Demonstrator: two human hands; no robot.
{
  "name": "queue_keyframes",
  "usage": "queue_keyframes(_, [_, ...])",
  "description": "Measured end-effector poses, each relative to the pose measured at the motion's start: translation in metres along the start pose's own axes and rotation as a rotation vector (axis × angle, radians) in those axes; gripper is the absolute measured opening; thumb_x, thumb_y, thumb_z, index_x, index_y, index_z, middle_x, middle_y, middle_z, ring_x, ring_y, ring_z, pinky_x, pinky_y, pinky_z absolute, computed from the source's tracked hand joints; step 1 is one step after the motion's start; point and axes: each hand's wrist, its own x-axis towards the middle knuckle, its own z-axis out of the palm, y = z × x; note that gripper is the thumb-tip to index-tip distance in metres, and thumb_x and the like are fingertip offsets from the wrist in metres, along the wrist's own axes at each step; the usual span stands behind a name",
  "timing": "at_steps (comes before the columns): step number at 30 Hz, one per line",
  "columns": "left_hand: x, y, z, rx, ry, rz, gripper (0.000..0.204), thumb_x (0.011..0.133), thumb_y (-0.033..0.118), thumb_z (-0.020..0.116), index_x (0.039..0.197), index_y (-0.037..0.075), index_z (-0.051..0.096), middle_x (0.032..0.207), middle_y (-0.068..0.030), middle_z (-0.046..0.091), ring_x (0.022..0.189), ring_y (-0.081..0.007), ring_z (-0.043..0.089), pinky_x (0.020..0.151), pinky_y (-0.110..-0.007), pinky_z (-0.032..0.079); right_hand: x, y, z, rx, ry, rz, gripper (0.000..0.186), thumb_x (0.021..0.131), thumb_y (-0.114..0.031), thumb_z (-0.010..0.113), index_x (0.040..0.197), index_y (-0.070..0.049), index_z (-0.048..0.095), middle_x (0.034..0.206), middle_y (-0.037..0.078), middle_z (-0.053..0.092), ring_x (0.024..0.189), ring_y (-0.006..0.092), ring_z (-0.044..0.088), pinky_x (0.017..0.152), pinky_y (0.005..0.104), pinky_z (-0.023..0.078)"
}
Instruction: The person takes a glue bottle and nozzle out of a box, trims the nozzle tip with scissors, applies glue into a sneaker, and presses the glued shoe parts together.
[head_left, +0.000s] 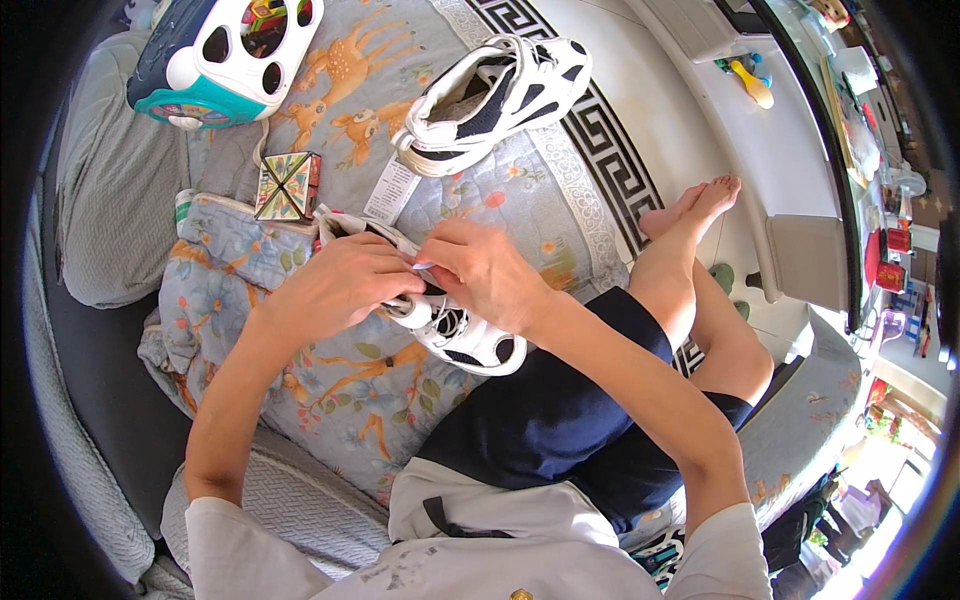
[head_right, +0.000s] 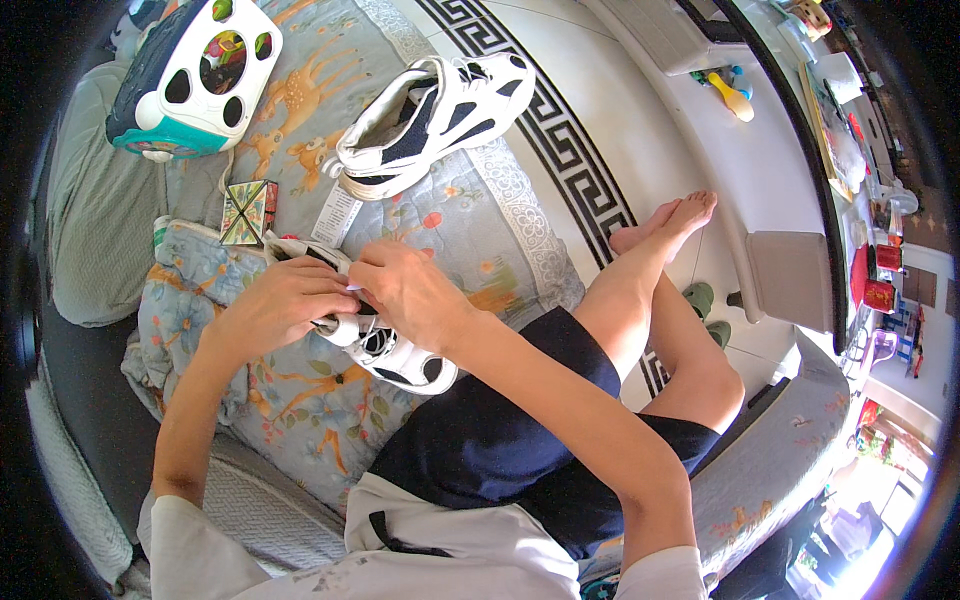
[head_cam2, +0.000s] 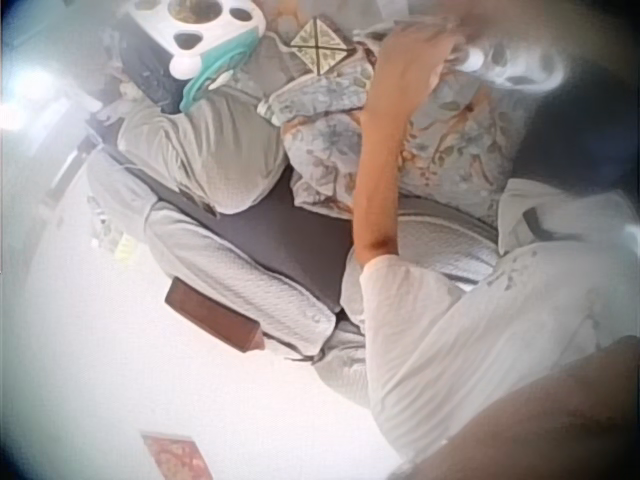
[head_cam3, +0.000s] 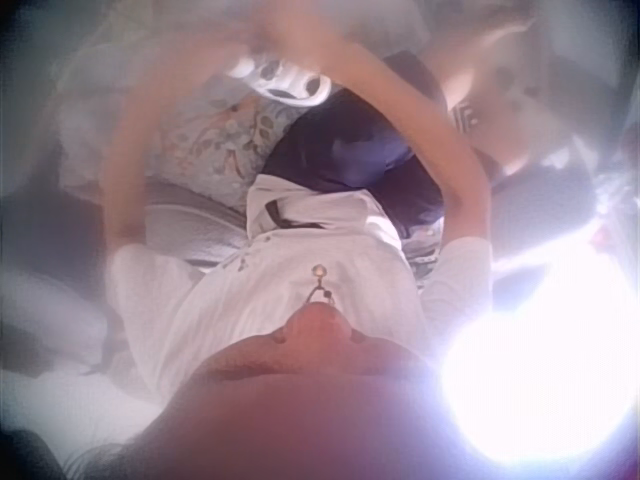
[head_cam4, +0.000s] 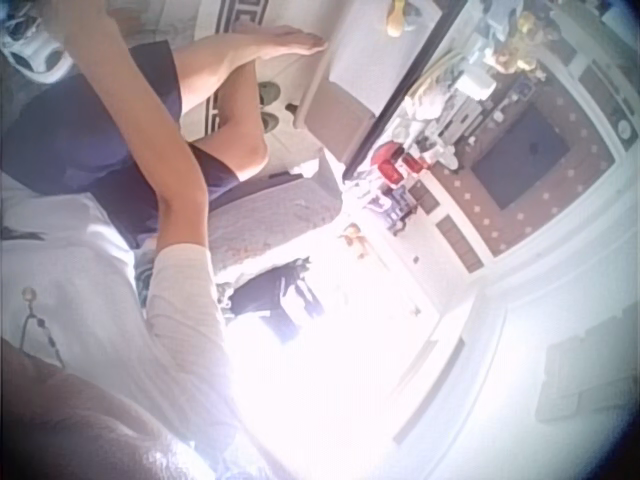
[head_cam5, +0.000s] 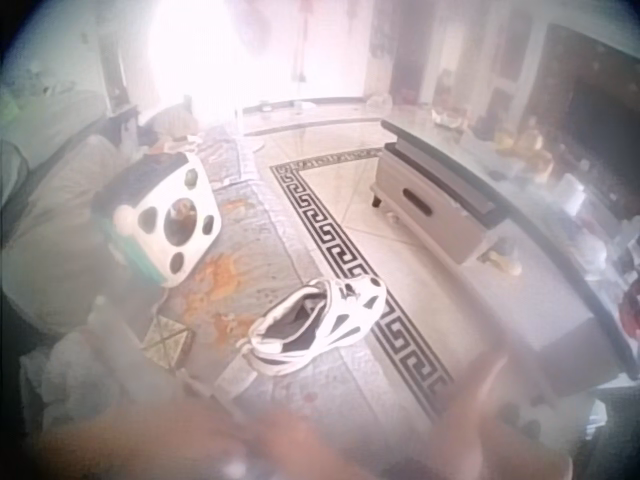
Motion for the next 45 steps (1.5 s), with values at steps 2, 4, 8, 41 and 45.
queue_keyframes(2, [-0.002, -0.001, 0.000, -0.013, -0.012, -0.030, 0.034, 0.065, -0.004, 0.058, 0.097, 0.006, 0.066, 0.098, -0.0085, 0.066, 0.097, -0.0289, 0.060, 0.087, -0.039, 0.048, 0.000, 0.001, 0.003, 0.016, 0.034, -0.047, 0.009, 0.072, -0.004, 0.063, 0.077, -0.002, 0.056, 0.078, 0.013, 0.056, 0.076, 0.0340, 0.058, 0.067, 0.0417, 0.047])
queue_keyframes(4, [0.002, -0.004, -0.002, -0.020, 0.024, 0.014, 0.022, 0.072, 0.002, 0.060, 0.093, 0.006, 0.065, 0.090, -0.0066, 0.066, 0.091, -0.0263, 0.061, 0.083, -0.038, 0.048, 0.002, 0.003, -0.001, -0.045, -0.018, -0.050, 0.012, 0.071, -0.001, 0.064, 0.082, -0.001, 0.058, 0.080, 0.013, 0.056, 0.078, 0.0331, 0.059, 0.068, 0.0404, 0.047])
queue_keyframes(8, [0.009, -0.005, -0.010, -0.027, -0.086, -0.043, 0.023, 0.072, 0.001, 0.059, 0.093, 0.007, 0.066, 0.090, -0.0076, 0.066, 0.091, -0.0269, 0.062, 0.082, -0.038, 0.048, 0.018, 0.007, -0.011, -0.138, -0.168, -0.118, 0.018, 0.069, -0.002, 0.066, 0.086, 0.000, 0.060, 0.081, 0.012, 0.057, 0.081, 0.0322, 0.058, 0.071, 0.0402, 0.047])
queue_keyframes(41, [0.018, -0.007, -0.013, -0.041, -0.071, 0.018, 0.021, 0.069, 0.002, 0.061, 0.090, 0.005, 0.067, 0.089, -0.0096, 0.067, 0.086, -0.0293, 0.062, 0.078, -0.039, 0.049, 0.021, 0.012, -0.003, -0.146, -0.330, -0.027, 0.009, 0.078, -0.010, 0.058, 0.083, -0.002, 0.058, 0.087, 0.012, 0.053, 0.088, 0.0313, 0.055, 0.074, 0.0398, 0.046])
queue_keyframes(45, [0.017, -0.005, -0.015, -0.063, -0.065, 0.003, 0.022, 0.069, 0.000, 0.060, 0.089, 0.005, 0.067, 0.088, -0.0096, 0.067, 0.085, -0.0290, 0.062, 0.077, -0.039, 0.050, 0.007, 0.009, -0.016, -0.228, -0.364, -0.051, 0.007, 0.075, -0.008, 0.059, 0.077, -0.002, 0.063, 0.085, 0.012, 0.058, 0.090, 0.0302, 0.059, 0.076, 0.0391, 0.049])
